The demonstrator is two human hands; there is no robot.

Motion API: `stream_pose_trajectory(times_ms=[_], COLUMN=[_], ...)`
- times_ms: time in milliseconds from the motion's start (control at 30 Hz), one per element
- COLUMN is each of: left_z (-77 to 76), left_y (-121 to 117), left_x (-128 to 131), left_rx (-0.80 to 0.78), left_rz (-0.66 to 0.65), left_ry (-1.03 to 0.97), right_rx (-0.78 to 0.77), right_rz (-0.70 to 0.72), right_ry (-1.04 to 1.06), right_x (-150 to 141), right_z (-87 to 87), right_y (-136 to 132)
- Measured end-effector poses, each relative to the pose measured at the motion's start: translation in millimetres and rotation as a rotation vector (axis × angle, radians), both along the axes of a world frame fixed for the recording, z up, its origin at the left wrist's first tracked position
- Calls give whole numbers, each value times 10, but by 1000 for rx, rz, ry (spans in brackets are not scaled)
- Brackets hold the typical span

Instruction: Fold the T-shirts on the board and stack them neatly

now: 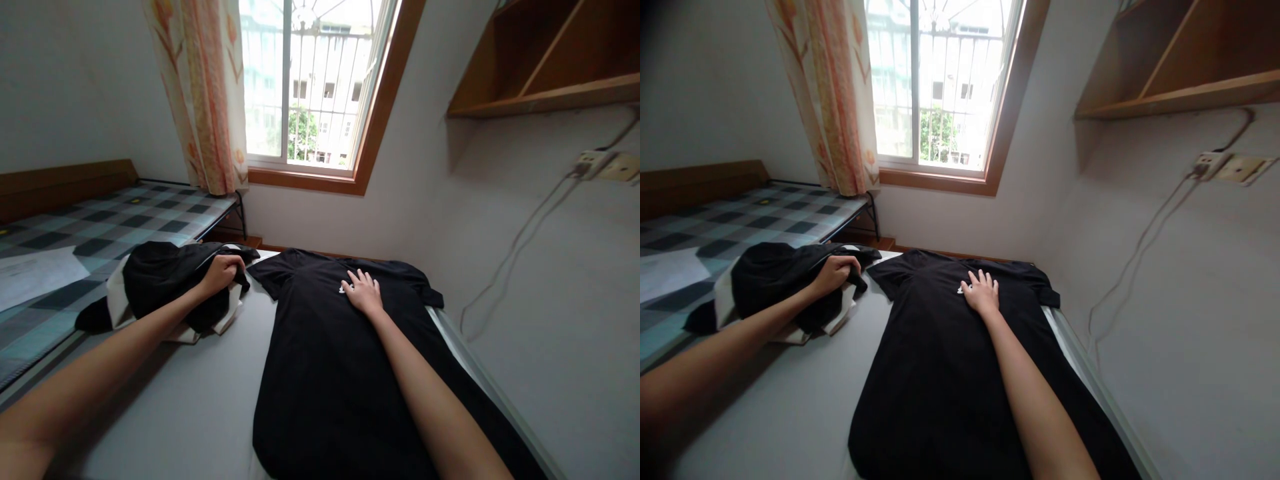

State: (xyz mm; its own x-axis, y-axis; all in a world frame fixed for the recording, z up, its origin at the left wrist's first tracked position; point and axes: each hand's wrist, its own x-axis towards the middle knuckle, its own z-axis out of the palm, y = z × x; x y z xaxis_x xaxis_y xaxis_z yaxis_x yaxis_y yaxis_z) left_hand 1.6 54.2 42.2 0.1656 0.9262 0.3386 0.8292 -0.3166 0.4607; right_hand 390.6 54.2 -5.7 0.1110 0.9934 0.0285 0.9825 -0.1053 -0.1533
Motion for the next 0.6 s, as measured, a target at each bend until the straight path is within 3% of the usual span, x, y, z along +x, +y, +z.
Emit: stream_pose_trajectory(times_ms=[333,600], left_z=[-29,-37], left_y=[213,261], left_x=[282,372], left_rx=[-102,-59], left_rz=[-57,103], left_ry=[681,716], right_rx=[17,21], right_rz=[3,0], right_ry=[9,14], right_x=[7,10], right_z=[-6,-22], right_y=[-4,9])
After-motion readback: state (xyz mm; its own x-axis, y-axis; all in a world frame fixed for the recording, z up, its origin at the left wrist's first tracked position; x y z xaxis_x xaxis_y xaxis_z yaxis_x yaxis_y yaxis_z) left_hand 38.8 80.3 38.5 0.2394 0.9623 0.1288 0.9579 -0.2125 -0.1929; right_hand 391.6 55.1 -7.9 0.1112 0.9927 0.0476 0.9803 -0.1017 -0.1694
